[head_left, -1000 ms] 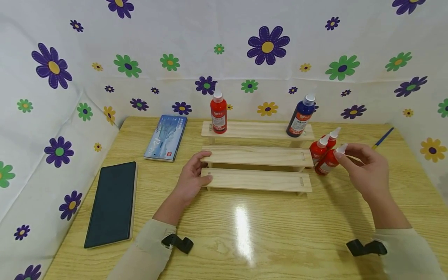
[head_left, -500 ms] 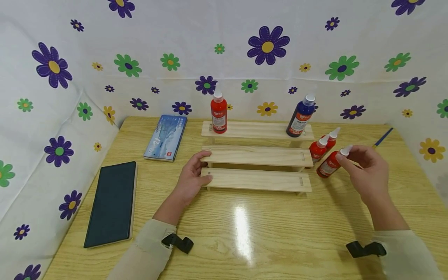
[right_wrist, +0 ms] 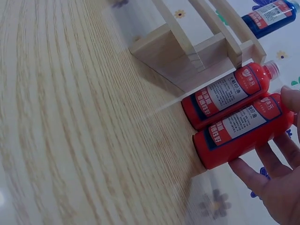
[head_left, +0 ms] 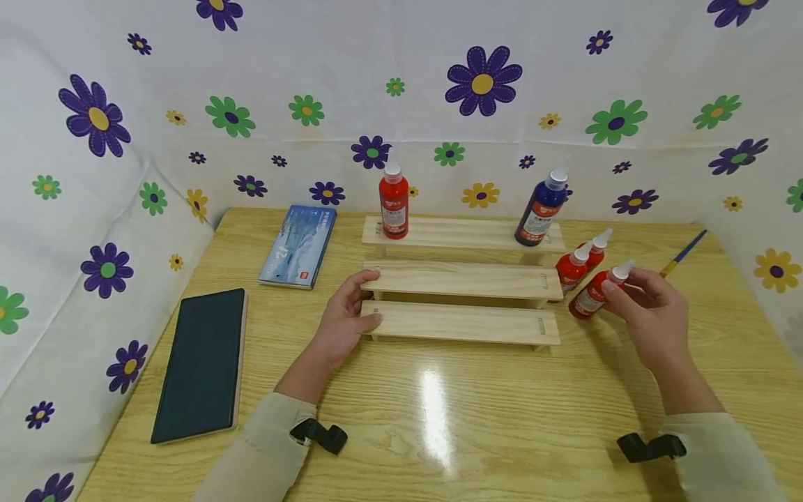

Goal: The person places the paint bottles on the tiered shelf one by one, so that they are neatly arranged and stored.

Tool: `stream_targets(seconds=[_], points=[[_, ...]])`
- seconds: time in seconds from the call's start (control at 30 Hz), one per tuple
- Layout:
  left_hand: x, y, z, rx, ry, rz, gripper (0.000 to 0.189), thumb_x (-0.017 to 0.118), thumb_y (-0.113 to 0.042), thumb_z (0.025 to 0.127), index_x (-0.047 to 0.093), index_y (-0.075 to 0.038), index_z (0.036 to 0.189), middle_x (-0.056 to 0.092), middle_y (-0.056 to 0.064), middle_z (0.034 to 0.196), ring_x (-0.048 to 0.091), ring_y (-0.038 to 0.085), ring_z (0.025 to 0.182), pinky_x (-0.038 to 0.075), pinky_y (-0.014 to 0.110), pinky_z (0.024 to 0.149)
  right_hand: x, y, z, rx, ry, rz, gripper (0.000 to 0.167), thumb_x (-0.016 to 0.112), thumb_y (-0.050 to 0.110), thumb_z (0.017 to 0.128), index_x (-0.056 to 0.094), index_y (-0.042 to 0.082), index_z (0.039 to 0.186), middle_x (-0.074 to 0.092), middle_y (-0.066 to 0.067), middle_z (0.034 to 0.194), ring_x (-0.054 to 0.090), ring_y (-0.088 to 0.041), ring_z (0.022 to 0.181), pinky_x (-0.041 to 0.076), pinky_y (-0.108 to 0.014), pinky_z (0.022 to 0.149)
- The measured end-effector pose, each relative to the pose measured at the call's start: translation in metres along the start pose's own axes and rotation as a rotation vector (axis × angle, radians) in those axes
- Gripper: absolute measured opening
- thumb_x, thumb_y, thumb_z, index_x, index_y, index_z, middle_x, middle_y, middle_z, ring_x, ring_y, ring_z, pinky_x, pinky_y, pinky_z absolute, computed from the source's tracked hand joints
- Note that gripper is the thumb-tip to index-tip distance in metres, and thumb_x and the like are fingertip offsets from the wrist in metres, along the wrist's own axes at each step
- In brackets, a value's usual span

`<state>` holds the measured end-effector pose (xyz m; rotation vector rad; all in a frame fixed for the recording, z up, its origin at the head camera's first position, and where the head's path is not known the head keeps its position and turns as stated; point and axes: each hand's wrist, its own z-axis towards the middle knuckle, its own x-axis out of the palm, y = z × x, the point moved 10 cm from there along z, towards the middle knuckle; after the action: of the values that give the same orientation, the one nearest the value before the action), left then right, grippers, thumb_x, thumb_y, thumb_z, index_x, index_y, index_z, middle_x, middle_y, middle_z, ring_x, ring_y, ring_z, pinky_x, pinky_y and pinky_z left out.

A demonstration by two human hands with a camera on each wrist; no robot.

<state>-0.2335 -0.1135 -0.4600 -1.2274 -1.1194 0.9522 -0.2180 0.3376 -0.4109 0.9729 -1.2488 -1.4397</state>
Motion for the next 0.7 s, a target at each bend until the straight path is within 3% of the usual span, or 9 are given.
stream_targets(seconds=[0.37, 0.57, 0.7], points=[[0.0, -0.001, 0.0, -0.001, -0.002, 0.013, 0.067, 0.058, 0.023, 0.085, 0.047, -0.008, 0.144, 0.05, 0.017, 0.137, 0.048, 0.03, 0.115, 0.048, 0.031, 0.084, -0.004, 0.003, -0.004, 0.014, -0.02, -0.012, 0.031, 0.069, -0.002, 0.091, 0.064, -0.006, 0.122, 0.061, -0.005, 0.113, 0.062, -0.012, 0.099, 0.054, -0.023, 0.071], [0.0, -0.001, 0.0, 0.005, 0.003, 0.017, 0.067, 0.058, 0.022, 0.086, 0.047, -0.008, 0.144, 0.049, 0.017, 0.138, 0.047, 0.03, 0.115, 0.048, 0.031, 0.084, -0.003, 0.011, -0.008, 0.012, 0.001, -0.001, 0.031, 0.068, -0.002, 0.092, 0.065, -0.003, 0.123, 0.062, -0.003, 0.113, 0.062, -0.011, 0.1, 0.054, -0.022, 0.072], [0.0, -0.001, 0.0, 0.011, 0.011, 0.02, 0.066, 0.058, 0.022, 0.086, 0.046, -0.007, 0.145, 0.049, 0.017, 0.138, 0.047, 0.031, 0.115, 0.047, 0.032, 0.084, 0.0, 0.021, -0.009, -0.016, 0.02, 0.039, 0.029, 0.066, -0.006, 0.092, 0.064, -0.007, 0.121, 0.064, -0.004, 0.111, 0.064, -0.012, 0.098, 0.054, -0.023, 0.072]])
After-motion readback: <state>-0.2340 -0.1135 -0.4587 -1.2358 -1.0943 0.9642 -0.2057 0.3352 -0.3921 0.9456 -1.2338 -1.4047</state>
